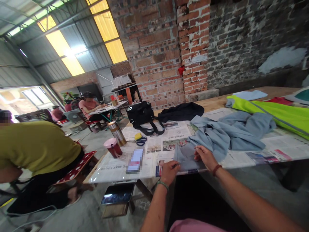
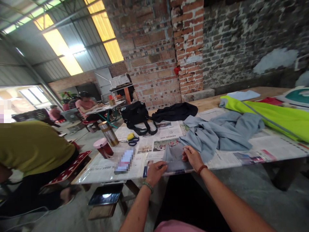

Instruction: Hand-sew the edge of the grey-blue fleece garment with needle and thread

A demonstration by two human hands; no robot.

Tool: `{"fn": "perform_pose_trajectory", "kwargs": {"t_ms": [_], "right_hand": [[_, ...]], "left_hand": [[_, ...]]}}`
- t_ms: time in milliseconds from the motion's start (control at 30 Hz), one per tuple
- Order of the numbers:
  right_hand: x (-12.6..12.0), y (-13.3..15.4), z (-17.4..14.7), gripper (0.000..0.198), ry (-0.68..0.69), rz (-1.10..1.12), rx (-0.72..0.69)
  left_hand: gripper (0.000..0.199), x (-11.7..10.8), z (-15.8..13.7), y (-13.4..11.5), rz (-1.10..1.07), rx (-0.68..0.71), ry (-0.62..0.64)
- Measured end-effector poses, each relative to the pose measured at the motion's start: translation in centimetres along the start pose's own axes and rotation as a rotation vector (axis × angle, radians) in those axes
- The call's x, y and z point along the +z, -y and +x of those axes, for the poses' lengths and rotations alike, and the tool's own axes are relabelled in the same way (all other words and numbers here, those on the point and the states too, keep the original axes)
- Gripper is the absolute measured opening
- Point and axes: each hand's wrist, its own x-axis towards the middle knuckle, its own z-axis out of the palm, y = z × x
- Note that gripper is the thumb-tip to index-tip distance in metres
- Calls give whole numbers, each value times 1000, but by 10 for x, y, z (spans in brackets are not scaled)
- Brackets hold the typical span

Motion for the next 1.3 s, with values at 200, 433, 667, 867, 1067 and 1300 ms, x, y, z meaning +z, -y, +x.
{"fn": "perform_pose_trajectory", "kwargs": {"t_ms": [200, 433, 667, 867, 1067, 1300], "right_hand": [[-2, 9, 2, 31, -1, 263, 108], [-8, 46, -32, 27, 186, 434, 107], [-11, 40, -89, 28, 406, 323, 196], [5, -4, -113, 40, 473, 171, 343], [31, -14, -98, 38, 406, -32, 278], [45, -12, -91, 38, 341, -183, 290]], "left_hand": [[21, -5, -2, -11, 8, -32, -3], [23, -6, -3, -14, 3, -48, 1], [23, -4, -2, -9, -44, -25, -16], [24, -3, -2, -7, -99, 1, -12], [23, -1, -1, -2, -143, 34, -12], [22, -3, -2, -2, -157, 38, 4]]}}
